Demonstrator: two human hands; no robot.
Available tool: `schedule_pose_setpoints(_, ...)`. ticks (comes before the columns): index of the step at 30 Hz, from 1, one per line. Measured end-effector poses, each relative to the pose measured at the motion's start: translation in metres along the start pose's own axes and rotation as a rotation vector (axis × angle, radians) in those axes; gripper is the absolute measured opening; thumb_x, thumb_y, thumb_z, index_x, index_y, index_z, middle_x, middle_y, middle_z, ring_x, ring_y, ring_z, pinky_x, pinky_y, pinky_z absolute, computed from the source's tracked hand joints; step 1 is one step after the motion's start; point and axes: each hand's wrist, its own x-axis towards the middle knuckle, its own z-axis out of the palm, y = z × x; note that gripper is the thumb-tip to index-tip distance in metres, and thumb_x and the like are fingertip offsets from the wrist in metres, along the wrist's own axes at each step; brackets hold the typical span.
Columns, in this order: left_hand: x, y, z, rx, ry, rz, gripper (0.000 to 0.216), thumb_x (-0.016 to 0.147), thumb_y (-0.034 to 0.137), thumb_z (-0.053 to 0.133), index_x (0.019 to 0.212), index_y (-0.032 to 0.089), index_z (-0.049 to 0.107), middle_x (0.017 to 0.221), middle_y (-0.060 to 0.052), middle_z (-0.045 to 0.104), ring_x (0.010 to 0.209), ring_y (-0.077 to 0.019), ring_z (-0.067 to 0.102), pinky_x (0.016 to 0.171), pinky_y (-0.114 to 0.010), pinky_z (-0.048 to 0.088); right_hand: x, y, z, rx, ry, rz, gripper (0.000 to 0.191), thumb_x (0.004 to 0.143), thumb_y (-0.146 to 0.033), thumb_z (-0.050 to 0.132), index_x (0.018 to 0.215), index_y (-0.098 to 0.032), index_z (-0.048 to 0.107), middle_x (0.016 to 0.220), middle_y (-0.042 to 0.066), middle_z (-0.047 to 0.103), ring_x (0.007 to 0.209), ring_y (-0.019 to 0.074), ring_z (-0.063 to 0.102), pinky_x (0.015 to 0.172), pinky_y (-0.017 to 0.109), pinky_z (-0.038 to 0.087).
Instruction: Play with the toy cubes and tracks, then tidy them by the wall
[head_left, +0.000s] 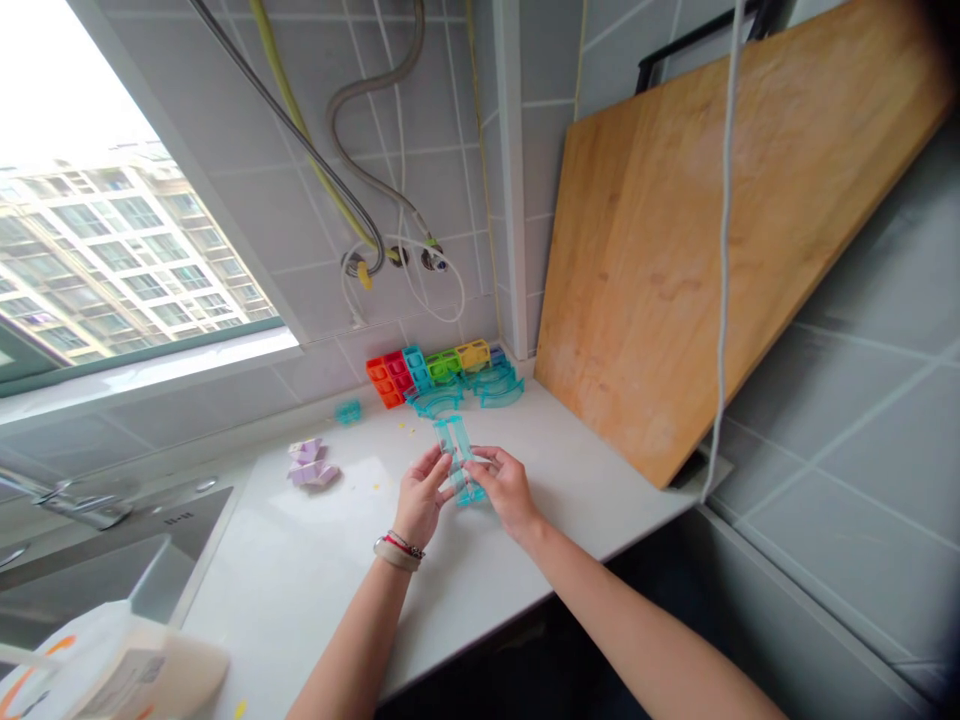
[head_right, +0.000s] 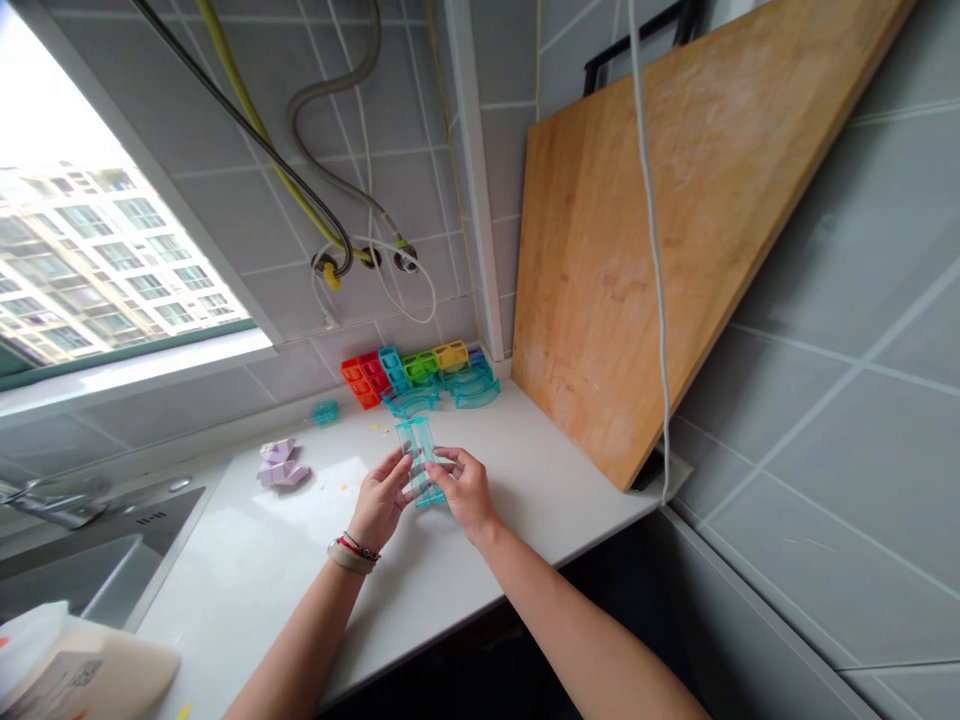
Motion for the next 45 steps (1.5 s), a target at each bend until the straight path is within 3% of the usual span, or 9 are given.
schedule_pose_setpoints(8, 0.002, -0.005, -0.001, 0.065, 0.004, 0.011, 0.057, 0.075, 0.039, 0.087, 0.124, 0.018, 0.067, 0.127, -0.013, 0.07, 0.103, -0.0246, 0.073, 0.084, -0.037, 0.064, 0.0, -0.003, -0.001, 0.025, 0.011, 0.028, 0.044, 0.071, -0.045, 0.087, 0.103, -0.019, 0.071, 0.091, 0.007, 0.078, 0.081, 0.022, 0.073, 0.071, 0.033, 0.058)
schedule_pose_setpoints(14, -0.002, -0.014, 0.005, 0.14, -0.019, -0.006, 0.062, 0.087, 0.068, 0.061, 0.112, 0.012, 0.073, 0.11, -0.017, 0.075, 0.084, -0.0233, 0.074, 0.064, -0.031, 0.062, -0.001, -0.006, 0.001, 0.1, 0.003, 0.071, 0.04, 0.077, -0.048, 0.08, 0.103, -0.02, 0.067, 0.095, 0.008, 0.077, 0.083, 0.0236, 0.074, 0.067, 0.035, 0.06)
schedule_pose_setpoints(17, -0.004, -0.016, 0.007, 0.163, -0.009, 0.017, 0.06, 0.086, 0.067, 0.064, 0.11, 0.013, 0.073, 0.099, -0.014, 0.075, 0.072, -0.0193, 0.071, 0.056, -0.027, 0.057, 0.015, -0.018, -0.018, -0.252, 0.065, -0.069, 0.039, 0.086, -0.053, 0.066, 0.107, -0.02, 0.065, 0.096, 0.009, 0.077, 0.088, 0.0254, 0.074, 0.068, 0.036, 0.061)
schedule_pose_setpoints(20, -0.005, -0.016, 0.008, 0.179, -0.013, 0.03, 0.055, 0.085, 0.064, 0.067, 0.105, 0.014, 0.074, 0.091, -0.011, 0.074, 0.066, -0.0175, 0.069, 0.052, -0.024, 0.054, 0.047, -0.049, -0.057, -0.664, 0.119, -0.204, 0.042, 0.086, -0.054, 0.063, 0.107, -0.019, 0.068, 0.096, 0.01, 0.076, 0.087, 0.0265, 0.073, 0.074, 0.038, 0.059)
schedule_pose_setpoints(26, -0.001, -0.02, 0.01, 0.179, -0.033, 0.037, 0.055, 0.081, 0.067, 0.069, 0.095, 0.014, 0.075, 0.082, -0.008, 0.072, 0.061, -0.0166, 0.066, 0.049, -0.022, 0.049, 0.111, -0.112, -0.119, -1.326, 0.125, -0.26, 0.024, 0.082, -0.027, 0.065, 0.102, -0.017, 0.075, 0.112, 0.016, 0.073, 0.114, 0.0306, 0.064, 0.103, 0.041, 0.045)
schedule_pose_setpoints(31, 0.001, -0.02, 0.006, 0.182, -0.026, 0.044, 0.057, 0.079, 0.069, 0.068, 0.092, 0.015, 0.076, 0.081, -0.009, 0.072, 0.06, -0.0173, 0.065, 0.049, -0.024, 0.048, 0.128, -0.108, -0.119, -1.743, 0.047, -0.185, 0.023, 0.088, -0.016, 0.059, 0.102, -0.012, 0.078, 0.113, 0.021, 0.072, 0.112, 0.0302, 0.066, 0.096, 0.036, 0.046)
schedule_pose_setpoints(36, 0.002, -0.018, 0.004, 0.217, -0.02, 0.047, 0.059, 0.081, 0.072, 0.063, 0.094, 0.015, 0.074, 0.084, -0.008, 0.07, 0.062, -0.0167, 0.064, 0.05, -0.023, 0.047, 0.142, -0.097, -0.109, -1.987, 0.019, -0.122, 0.025, 0.095, -0.014, 0.054, 0.097, -0.007, 0.079, 0.118, 0.027, 0.069, 0.119, 0.0335, 0.063, 0.095, 0.037, 0.046)
schedule_pose_setpoints(40, 0.003, -0.019, 0.003, 0.249, -0.035, 0.04, 0.059, 0.084, 0.071, 0.059, 0.097, 0.014, 0.072, 0.087, -0.008, 0.07, 0.065, -0.0168, 0.065, 0.053, -0.024, 0.048, 0.158, -0.095, -0.105, -2.082, 0.006, -0.083, 0.022, 0.1, -0.026, 0.06, 0.11, -0.01, 0.072, 0.127, 0.018, 0.066, 0.119, 0.0283, 0.062, 0.1, 0.044, 0.049)
schedule_pose_setpoints(45, 0.003, -0.02, 0.003, 0.294, -0.046, 0.042, 0.058, 0.086, 0.069, 0.056, 0.097, 0.014, 0.07, 0.087, -0.008, 0.07, 0.065, -0.0166, 0.064, 0.054, -0.025, 0.048, 0.172, -0.09, -0.1, -2.088, -0.017, -0.059, 0.029, 0.099, -0.037, 0.065, 0.118, -0.014, 0.066, 0.122, 0.01, 0.068, 0.106, 0.023, 0.067, 0.094, 0.044, 0.056)
